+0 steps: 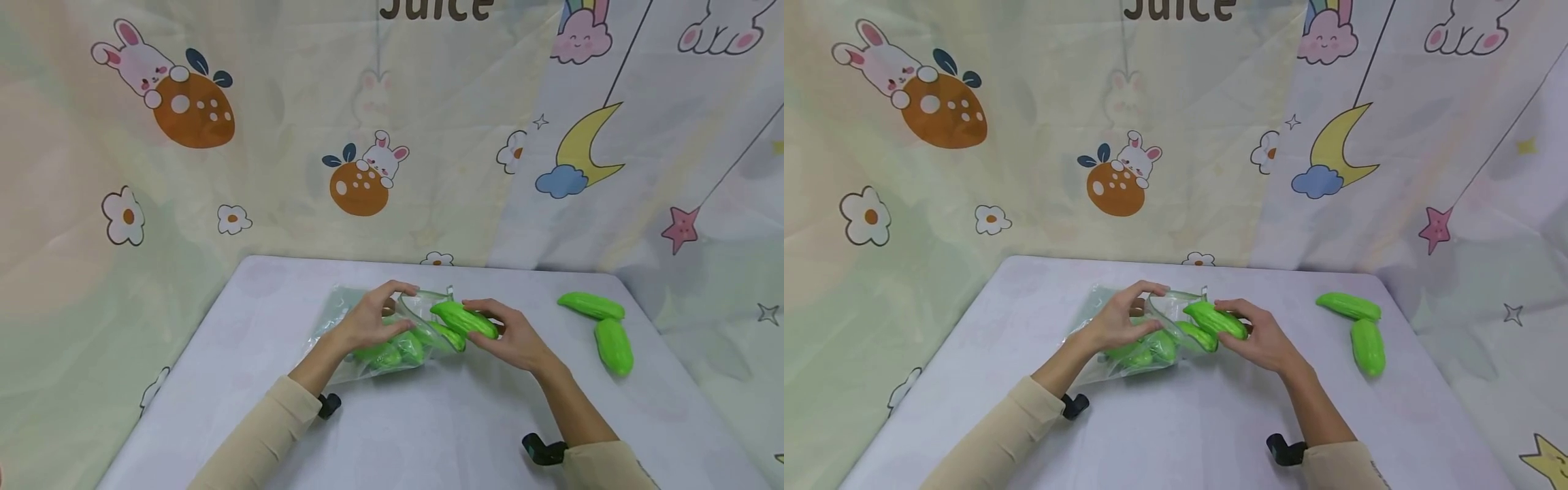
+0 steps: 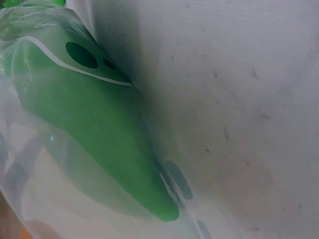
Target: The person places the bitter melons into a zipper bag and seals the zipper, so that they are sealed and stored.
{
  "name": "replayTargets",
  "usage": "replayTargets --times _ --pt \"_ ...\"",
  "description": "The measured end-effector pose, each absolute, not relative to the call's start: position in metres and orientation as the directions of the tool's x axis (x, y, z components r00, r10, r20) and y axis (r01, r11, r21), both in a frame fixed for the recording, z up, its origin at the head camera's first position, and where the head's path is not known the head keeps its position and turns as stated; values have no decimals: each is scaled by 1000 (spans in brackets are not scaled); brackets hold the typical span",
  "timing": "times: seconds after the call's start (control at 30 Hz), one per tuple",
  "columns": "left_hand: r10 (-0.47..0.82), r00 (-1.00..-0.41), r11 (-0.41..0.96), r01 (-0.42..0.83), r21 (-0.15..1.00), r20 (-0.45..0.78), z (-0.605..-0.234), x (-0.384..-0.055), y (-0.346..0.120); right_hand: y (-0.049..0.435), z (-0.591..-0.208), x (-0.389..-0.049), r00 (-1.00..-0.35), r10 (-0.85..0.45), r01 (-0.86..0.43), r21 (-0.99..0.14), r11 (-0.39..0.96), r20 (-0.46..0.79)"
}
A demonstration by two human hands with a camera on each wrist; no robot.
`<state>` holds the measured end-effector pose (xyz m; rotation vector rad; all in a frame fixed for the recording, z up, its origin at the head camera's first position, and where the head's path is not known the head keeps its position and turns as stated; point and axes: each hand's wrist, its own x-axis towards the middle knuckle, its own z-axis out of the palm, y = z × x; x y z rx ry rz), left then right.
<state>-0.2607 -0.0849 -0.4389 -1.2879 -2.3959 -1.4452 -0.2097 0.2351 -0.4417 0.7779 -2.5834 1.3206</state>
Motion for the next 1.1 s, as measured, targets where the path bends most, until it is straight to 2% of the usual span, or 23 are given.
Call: replayTargets --times 0.17,0.5,0.7,0.9,1.1 --pt "625 -647 212 679 703 436 -439 -260 -85 234 -445 -214 -848 -383 -522 -703 483 367" --pt "613 -649 229 692 684 451 -438 -258 -82 231 -451 -220 -876 -345 -477 -709 519 337" --pt "616 -659 242 680 692 431 -437 -258 -82 230 -454 -220 -872 -349 -485 -709 512 344" --pt "600 -667 247 679 691 441 -437 -257 -82 226 -455 -223 -895 -321 -440 -737 513 311" --pt "595 -654 224 693 685 467 -435 -259 -83 222 -456 -224 -889 -328 -449 -752 483 320"
